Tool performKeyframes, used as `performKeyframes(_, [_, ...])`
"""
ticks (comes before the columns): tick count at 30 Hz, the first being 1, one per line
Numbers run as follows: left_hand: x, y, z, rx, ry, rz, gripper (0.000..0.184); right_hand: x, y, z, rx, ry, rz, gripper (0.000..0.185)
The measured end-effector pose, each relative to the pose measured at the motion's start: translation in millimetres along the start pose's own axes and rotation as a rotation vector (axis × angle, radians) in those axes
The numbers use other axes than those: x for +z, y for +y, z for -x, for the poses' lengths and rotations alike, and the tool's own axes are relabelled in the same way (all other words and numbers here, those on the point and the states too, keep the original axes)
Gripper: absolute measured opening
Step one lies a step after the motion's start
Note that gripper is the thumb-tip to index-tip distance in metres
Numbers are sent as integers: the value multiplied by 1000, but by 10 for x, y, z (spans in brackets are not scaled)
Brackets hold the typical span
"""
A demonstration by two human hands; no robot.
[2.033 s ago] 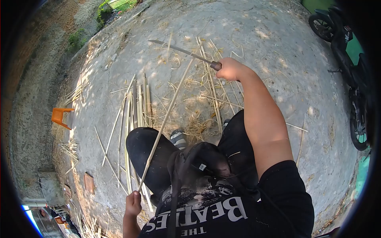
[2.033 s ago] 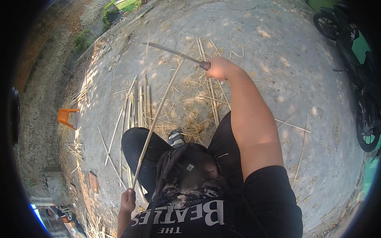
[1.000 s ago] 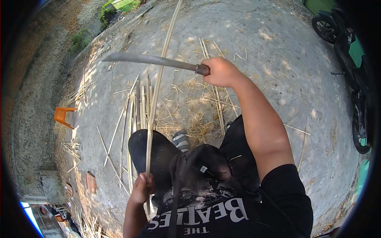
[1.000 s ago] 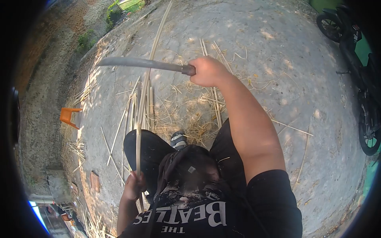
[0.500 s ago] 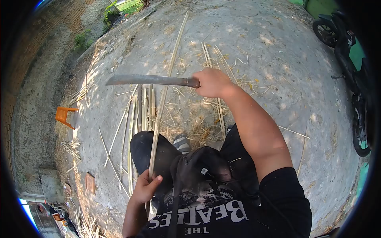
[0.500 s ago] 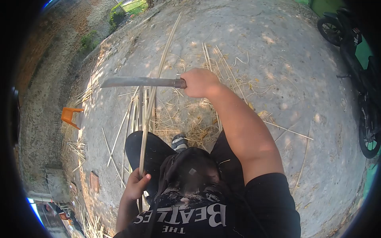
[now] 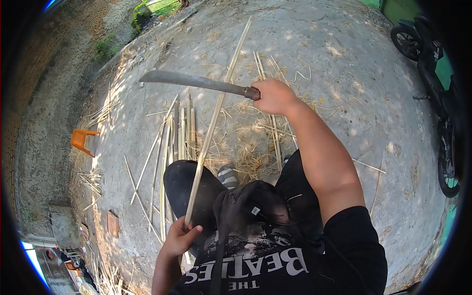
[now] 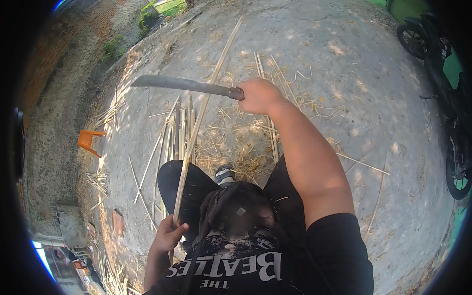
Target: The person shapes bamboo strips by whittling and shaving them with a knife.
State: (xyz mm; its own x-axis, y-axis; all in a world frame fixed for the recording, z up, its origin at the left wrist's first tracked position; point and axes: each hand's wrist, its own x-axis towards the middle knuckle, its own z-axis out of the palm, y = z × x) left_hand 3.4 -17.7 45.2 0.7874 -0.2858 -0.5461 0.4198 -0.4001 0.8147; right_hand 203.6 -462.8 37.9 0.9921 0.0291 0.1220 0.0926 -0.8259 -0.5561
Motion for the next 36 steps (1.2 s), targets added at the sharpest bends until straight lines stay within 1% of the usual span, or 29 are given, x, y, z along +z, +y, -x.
performKeyframes(4, [33,96,-38,-27,-44,82,29,19,-313,139,-213,-119,111,13])
performKeyframes(5, [9,113,-23,-35,-46,48,29,-55,-391,154,-196,-185,203,14])
performKeyframes(8, [-110,70,126,-48,-51,-14,31,-116,-114,63,-80,-111,157,14])
performKeyframes(11, [-189,30,296,-16,-32,-23,32,-138,322,-35,215,-51,-158,14])
performKeyframes(14, [-125,88,271,-98,19,-53,33,-196,238,-6,222,-12,-31,15])
performKeyframes(17, [-74,48,184,-76,27,26,28,-243,-16,66,138,-86,61,16])
performKeyframes(20, [-54,19,110,-29,48,-25,28,-173,-196,112,-8,-167,206,15])
performKeyframes(21, [-64,20,101,6,76,-82,30,-175,-213,110,-62,-145,265,13])
performKeyframes(24, [-187,-90,220,87,152,-213,37,-240,26,82,41,-90,139,12])
performKeyframes(26, [-358,-253,327,142,187,-241,38,-265,331,16,160,-65,7,12])
performKeyframes(27, [-382,-233,353,151,187,-323,40,-279,345,13,219,-57,-62,12])
performKeyframes(30, [-350,-175,356,74,227,-320,40,-250,261,11,223,-10,41,12])
performKeyframes(31, [-332,-208,330,77,247,-276,40,-283,167,24,197,-36,48,12])
performKeyframes(33, [-314,-206,269,84,243,-308,40,-261,-47,93,156,-99,59,12])
performKeyframes(36, [-173,-104,190,93,229,-286,39,-32,-111,79,-97,-120,110,8])
